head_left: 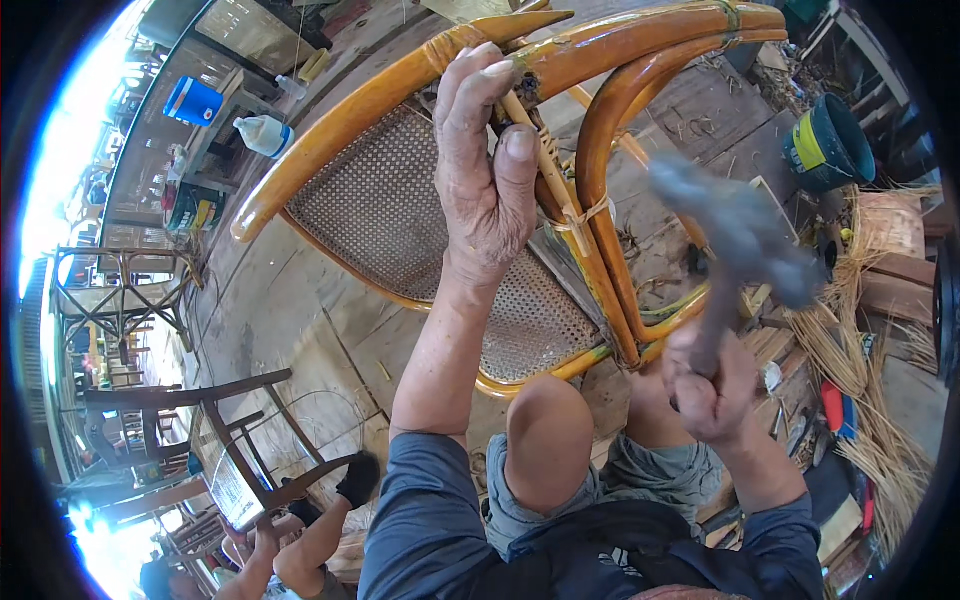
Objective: The person repairs a rattan chair by inserting thin wooden dowels into the frame and tapping them in with a hammer. They work on the chair's leg and armrest joints, occasionally adjusting the chair's position to access different areas. The person also uses a knife to trim excess material from the dowels.
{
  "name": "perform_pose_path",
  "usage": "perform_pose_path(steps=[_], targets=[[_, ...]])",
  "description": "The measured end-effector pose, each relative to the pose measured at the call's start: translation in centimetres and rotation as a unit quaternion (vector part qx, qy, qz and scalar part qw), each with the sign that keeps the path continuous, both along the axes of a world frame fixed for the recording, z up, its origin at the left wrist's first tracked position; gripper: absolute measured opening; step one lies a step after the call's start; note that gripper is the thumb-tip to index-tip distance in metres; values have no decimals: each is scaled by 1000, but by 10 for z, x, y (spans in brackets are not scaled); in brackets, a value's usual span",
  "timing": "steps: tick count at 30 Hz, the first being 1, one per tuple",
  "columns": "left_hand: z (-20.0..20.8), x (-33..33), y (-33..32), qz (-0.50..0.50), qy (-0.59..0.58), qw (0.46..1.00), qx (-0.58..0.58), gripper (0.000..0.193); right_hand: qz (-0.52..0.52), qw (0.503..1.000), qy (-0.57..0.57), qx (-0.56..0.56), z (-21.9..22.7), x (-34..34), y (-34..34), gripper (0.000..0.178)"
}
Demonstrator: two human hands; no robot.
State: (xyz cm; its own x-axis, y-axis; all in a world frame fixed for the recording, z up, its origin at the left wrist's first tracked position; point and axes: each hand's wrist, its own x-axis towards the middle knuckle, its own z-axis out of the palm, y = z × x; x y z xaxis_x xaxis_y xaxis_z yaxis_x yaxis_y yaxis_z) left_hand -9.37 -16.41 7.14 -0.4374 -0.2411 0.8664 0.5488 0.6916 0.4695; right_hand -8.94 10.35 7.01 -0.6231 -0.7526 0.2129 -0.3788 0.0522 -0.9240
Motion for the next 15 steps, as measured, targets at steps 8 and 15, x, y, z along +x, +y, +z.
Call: perform_pose_path(steps=[8,15], targets=[[-2,-3,1,0,27,1000,6,39,-9,1000,-5,25,-19,-1,4,40],[-4,-3,-5,-11,19,1000,-19,42,-40,993,82,80,-47,-15,-5,33]])
